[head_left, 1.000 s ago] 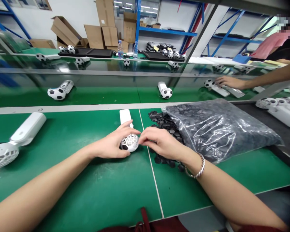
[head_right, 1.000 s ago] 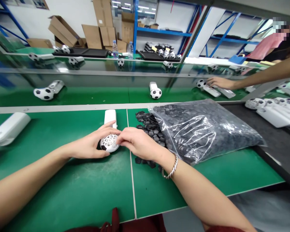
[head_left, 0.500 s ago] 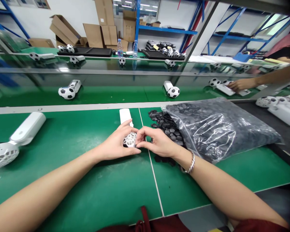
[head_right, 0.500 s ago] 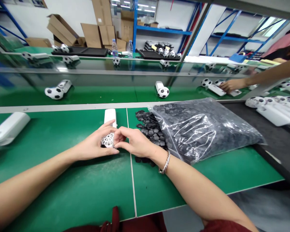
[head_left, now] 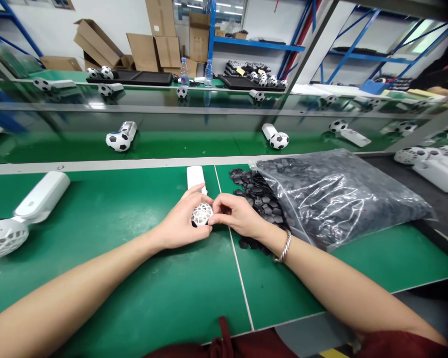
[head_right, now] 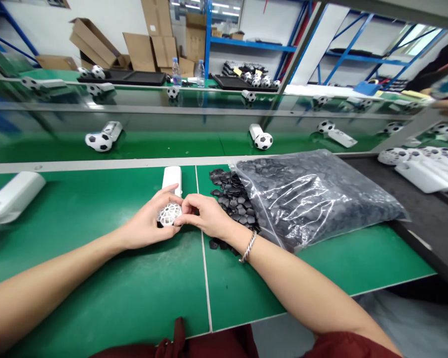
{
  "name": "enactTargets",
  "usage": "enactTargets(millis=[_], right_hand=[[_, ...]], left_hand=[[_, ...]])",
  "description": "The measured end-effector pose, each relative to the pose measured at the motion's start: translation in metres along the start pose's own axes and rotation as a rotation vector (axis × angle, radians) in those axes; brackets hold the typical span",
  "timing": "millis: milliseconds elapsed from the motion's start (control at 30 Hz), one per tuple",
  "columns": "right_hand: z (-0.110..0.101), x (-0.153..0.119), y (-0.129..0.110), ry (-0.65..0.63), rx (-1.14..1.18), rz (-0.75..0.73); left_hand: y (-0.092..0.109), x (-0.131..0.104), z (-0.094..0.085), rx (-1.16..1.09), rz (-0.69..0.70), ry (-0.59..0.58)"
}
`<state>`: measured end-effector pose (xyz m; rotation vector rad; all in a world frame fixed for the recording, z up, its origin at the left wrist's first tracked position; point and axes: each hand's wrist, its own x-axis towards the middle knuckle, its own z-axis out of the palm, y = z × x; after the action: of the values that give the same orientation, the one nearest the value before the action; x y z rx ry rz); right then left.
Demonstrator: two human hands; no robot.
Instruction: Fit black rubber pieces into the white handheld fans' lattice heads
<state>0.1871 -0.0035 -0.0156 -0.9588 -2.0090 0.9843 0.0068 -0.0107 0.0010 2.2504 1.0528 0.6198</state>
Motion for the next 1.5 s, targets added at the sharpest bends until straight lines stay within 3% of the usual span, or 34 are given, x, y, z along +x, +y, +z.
enactTargets(millis=[133, 267, 433, 633, 733, 800, 933, 1000, 1133, 1233, 1367, 1500], right_hand=[[0.003, -0.002, 0.003, -0.009, -0.146, -0.05], [0.003, -0.002, -0.005, -0.025, -0.227, -0.004], [-0.004, 0.0, -0.014, -0.147, -0.137, 0.026], [-0.001, -0.003, -0.009, -0.1, -0.166, 0.082], [-0.007, 0.003, -0.004, -0.119, -0.168, 0.127], [-0.018, 0.009, 0.002, -0.048, -0.292, 0.144], [-0.041, 0.013, 0.017, 0.204, -0.831, 0.217], [-0.046, 0.012, 0.024, 0.174, -0.951, 0.241], [-0.046, 0.009, 0.032, 0.054, -0.912, 0.222], [-0.048, 0.008, 0.033, 0.033, -0.829, 0.259], [-0.053, 0.005, 0.024, -0.032, -0.778, 0.279], [-0.051, 0.002, 0.01, -0.037, -0.76, 0.283]], left_hand=[[0.0, -0.001, 0.002, 0.009, 0.019, 0.031], [-0.003, -0.002, 0.002, -0.007, 0.009, 0.048], [-0.007, -0.003, 0.001, -0.069, -0.025, 0.042], [-0.003, -0.001, 0.004, -0.071, 0.007, 0.09], [-0.003, -0.001, 0.003, -0.09, 0.01, 0.045], [-0.004, -0.002, 0.001, -0.103, -0.011, 0.002], [-0.009, -0.002, -0.001, -0.108, 0.025, -0.027], [-0.011, -0.001, 0.001, -0.128, 0.103, -0.021], [-0.014, 0.0, 0.001, -0.139, 0.16, -0.01], [-0.014, -0.001, -0.002, -0.083, 0.083, -0.023], [-0.012, -0.003, -0.008, -0.043, -0.153, 0.071], [-0.012, 0.0, -0.014, -0.069, -0.175, 0.049]])
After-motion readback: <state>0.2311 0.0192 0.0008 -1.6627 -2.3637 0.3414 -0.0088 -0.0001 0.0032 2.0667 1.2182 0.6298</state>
